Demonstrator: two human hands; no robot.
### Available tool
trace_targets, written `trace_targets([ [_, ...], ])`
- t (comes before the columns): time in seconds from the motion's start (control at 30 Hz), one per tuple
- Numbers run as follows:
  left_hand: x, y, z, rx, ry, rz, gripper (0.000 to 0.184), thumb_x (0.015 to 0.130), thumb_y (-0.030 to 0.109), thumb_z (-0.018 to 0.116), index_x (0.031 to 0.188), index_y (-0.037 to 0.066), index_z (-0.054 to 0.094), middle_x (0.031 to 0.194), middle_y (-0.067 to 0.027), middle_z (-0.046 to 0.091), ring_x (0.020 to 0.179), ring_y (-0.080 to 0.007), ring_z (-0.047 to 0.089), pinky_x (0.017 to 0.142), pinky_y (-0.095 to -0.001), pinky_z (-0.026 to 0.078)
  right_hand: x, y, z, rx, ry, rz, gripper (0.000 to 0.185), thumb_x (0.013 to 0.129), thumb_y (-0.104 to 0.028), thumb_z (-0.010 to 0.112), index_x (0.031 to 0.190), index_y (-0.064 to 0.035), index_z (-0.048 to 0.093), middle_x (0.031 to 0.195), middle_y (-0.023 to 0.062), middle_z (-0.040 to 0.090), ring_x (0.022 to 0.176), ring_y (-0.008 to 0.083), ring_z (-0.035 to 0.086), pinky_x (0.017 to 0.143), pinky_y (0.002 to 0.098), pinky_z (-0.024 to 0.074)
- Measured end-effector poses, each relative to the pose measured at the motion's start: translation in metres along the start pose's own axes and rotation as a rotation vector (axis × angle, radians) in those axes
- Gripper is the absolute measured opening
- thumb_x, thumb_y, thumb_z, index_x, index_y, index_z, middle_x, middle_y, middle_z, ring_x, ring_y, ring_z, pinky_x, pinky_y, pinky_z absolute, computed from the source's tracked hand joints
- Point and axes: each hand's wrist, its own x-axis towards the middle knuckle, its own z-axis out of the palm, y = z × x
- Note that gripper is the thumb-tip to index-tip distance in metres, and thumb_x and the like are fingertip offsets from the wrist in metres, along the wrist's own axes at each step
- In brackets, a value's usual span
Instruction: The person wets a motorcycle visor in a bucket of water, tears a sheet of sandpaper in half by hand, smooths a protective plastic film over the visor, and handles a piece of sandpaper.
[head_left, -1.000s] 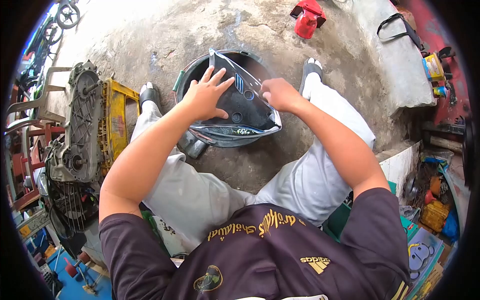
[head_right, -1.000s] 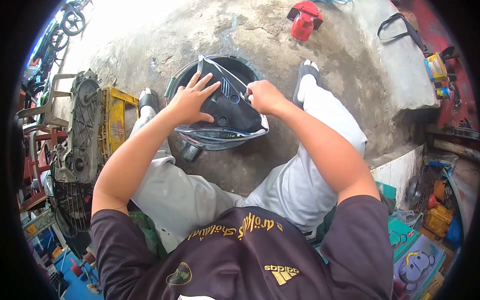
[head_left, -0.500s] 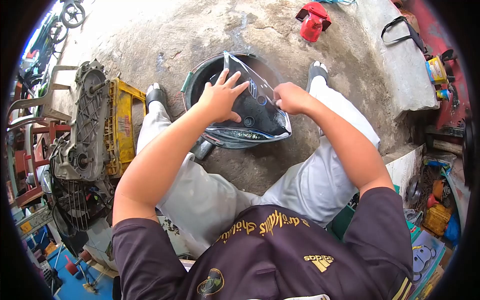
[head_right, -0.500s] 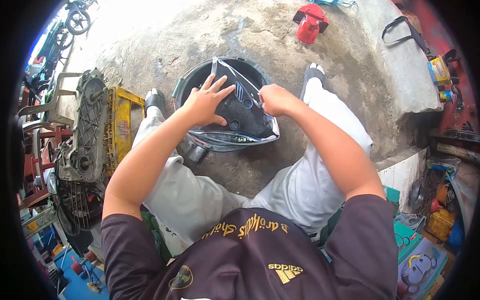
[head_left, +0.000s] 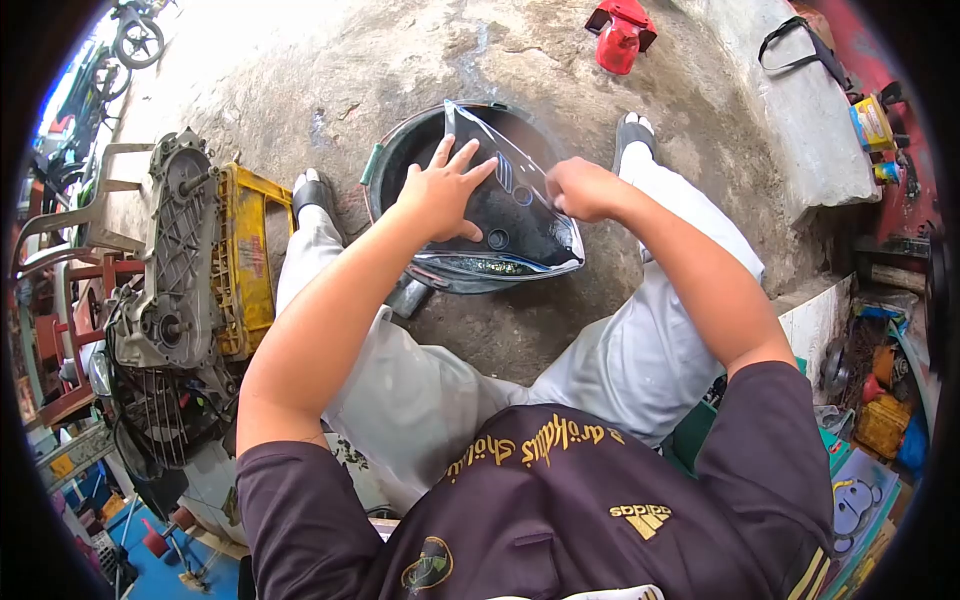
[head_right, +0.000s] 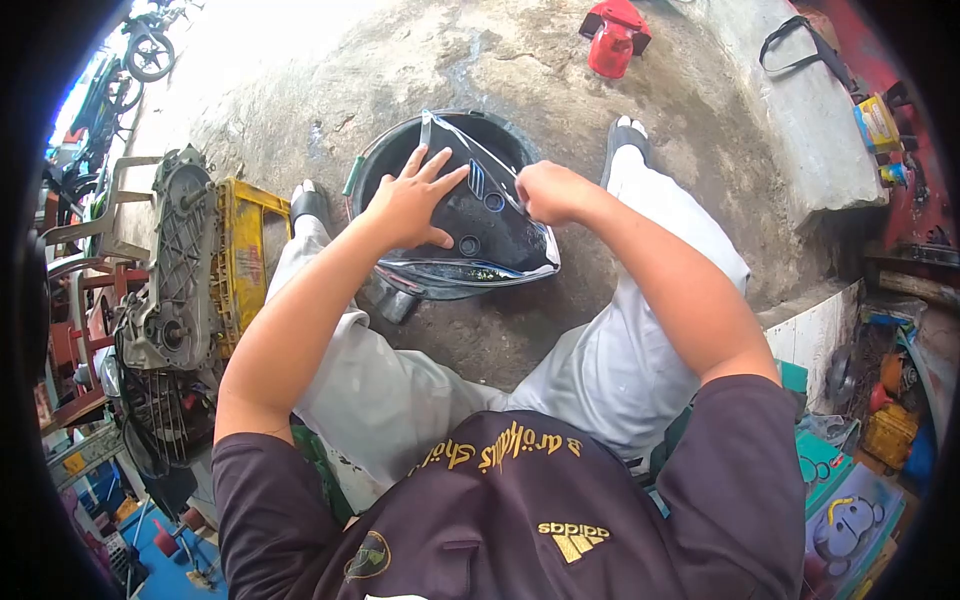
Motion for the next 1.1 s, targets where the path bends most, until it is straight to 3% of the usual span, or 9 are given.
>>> trace_targets([
  [0.07, 0.0, -0.001, -0.001, 0.0, 0.004, 0.002, 0.114, 0.068, 0.046, 0.092, 0.163, 0.03, 0.03, 0.172, -0.007, 0.02, 0.159, -0.0363, 0.016, 0.107, -0.0627, 0.045, 0.004, -0.002, 0.01, 0.099, 0.29, -0.069, 0.012, 0.077, 0.001, 0.063, 0.088, 0.0008, 0.069, 0.094, 0.0231, 0.071, 0.096, 0.0418, 0.069, 0.083, 0.0472, 0.0543],
  [0.17, 0.0, 0.0, 0.0, -0.013, 0.009, 0.009, 0.114, 0.067, 0.045, 0.092, 0.163, 0.031, 0.032, 0.172, -0.0069, 0.021, 0.159, -0.0363, 0.017, 0.108, -0.0628, 0.044, 0.003, 0.004, 0.018, 0.056, 0.344, -0.156, 0.013, 0.077, 0.002, 0.064, 0.088, -0.0002, 0.069, 0.092, 0.0218, 0.071, 0.094, 0.0414, 0.068, 0.081, 0.0478, 0.0536],
  [0.27, 0.002, 0.003, -0.004, 0.004, 0.02, 0.009, 0.113, 0.065, 0.042, 0.094, 0.161, 0.032, 0.035, 0.171, -0.0071, 0.025, 0.158, -0.0369, 0.02, 0.109, -0.0629, 0.044, -0.005, 0.016, 0.016, 0.061, 0.157, -0.206, 0.015, 0.077, 0.001, 0.065, 0.091, -0.0017, 0.069, 0.095, 0.0207, 0.07, 0.096, 0.0403, 0.067, 0.082, 0.0475, 0.053],
  [0.53, 0.004, 0.007, -0.006, -0.014, 0.041, 0.04, 0.107, 0.061, 0.031, 0.096, 0.156, 0.035, 0.046, 0.167, -0.0082, 0.036, 0.154, -0.0408, 0.028, 0.112, -0.0599, 0.042, 0.0, 0.023, 0.024, 0.023, 0.354, -0.242, 0.015, 0.081, -0.005, 0.067, 0.096, -0.0029, 0.072, 0.098, 0.02, 0.068, 0.1, 0.039, 0.066, 0.086, 0.0469, 0.0525],
  [0.83, 0.003, -0.003, -0.015, 0.008, 0.003, 0.067, 0.104, 0.06, 0.026, 0.097, 0.152, 0.035, 0.051, 0.166, -0.0085, 0.037, 0.154, -0.0394, 0.03, 0.113, -0.0583, 0.041, -0.021, 0.024, 0.025, 0.042, 0.194, -0.256, 0.021, 0.081, -0.004, 0.067, 0.1, -0.0025, 0.076, 0.1, 0.0199, 0.072, 0.099, 0.0384, 0.069, 0.087, 0.0455, 0.0542],
  [1.1, -0.02, -0.024, -0.005, -0.074, 0.119, 0.051, 0.098, 0.061, 0.017, 0.095, 0.149, 0.032, 0.054, 0.164, -0.0094, 0.038, 0.151, -0.0365, 0.034, 0.114, -0.0556, 0.04, -0.025, 0.01, 0.046, 0.105, 0.119, -0.354, 0.02, 0.082, -0.006, 0.068, 0.1, -0.0032, 0.076, 0.1, 0.0179, 0.071, 0.099, 0.0377, 0.068, 0.087, 0.045, 0.0543],
])
